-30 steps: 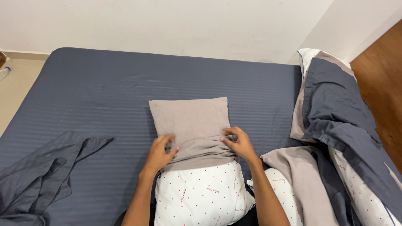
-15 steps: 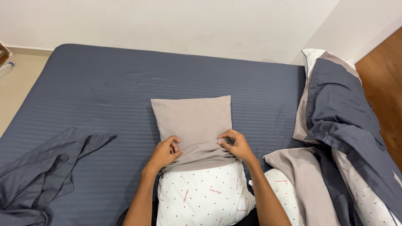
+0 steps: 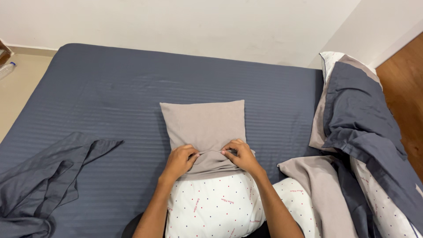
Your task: The person inserts a pillow into a pillowcase on a bed. They align the pillow with the case, push it in, and repeatedly adjust and smooth the case to fit snugly around the pillow.
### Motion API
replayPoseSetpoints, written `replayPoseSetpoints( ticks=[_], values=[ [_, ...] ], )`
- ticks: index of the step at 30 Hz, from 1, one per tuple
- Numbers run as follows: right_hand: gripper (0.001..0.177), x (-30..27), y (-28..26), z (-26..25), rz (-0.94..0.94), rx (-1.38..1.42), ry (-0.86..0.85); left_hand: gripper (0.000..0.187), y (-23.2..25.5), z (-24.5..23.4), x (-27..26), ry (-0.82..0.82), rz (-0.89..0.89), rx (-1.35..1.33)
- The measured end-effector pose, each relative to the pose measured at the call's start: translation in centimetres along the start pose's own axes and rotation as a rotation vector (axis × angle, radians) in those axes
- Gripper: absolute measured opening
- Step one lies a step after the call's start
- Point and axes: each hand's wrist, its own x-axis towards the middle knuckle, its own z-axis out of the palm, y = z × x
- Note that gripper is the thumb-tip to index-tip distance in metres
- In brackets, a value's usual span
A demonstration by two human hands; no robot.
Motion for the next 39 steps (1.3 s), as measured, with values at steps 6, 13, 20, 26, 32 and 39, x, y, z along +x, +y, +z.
replayPoseSetpoints(
  ticks=[6, 13, 20, 26, 32, 39],
  values=[
    [0.024, -0.4, 1.7, -0.1, 0.208, 0.118, -0.124, 0.023, -0.9, -1.6, -0.2, -0.296, -0.366, -0.190],
    [0.028, -0.7, 4.9, -1.9, 0.343, 0.152, -0.143, 0.023, -4.1, -3.1, -0.4, -0.238, -0.326, -0.085],
    [0.031, -1.5, 9.2, -2.8, 0.276, 0.178, -0.098, 0.025, -7.6, -1.3, -0.5, -0.352, -0.474, -0.181],
    [0.054, -2.3, 13.4, -2.8, 0.399, 0.292, -0.400, 0.041, -8.7, -1.1, -0.4, -0.185, -0.591, -0.116],
    [0.031, -1.8, 11.0, -3.4, 0.622, 0.263, -0.107, 0.077, -11.2, 0.7, 0.0, -0.256, -0.671, -0.172],
    [0.068, -1.7, 11.3, -3.4, 0.758, 0.133, -0.263, 0.076, -8.9, -0.6, -0.4, -0.403, -0.931, -0.399]
  ],
)
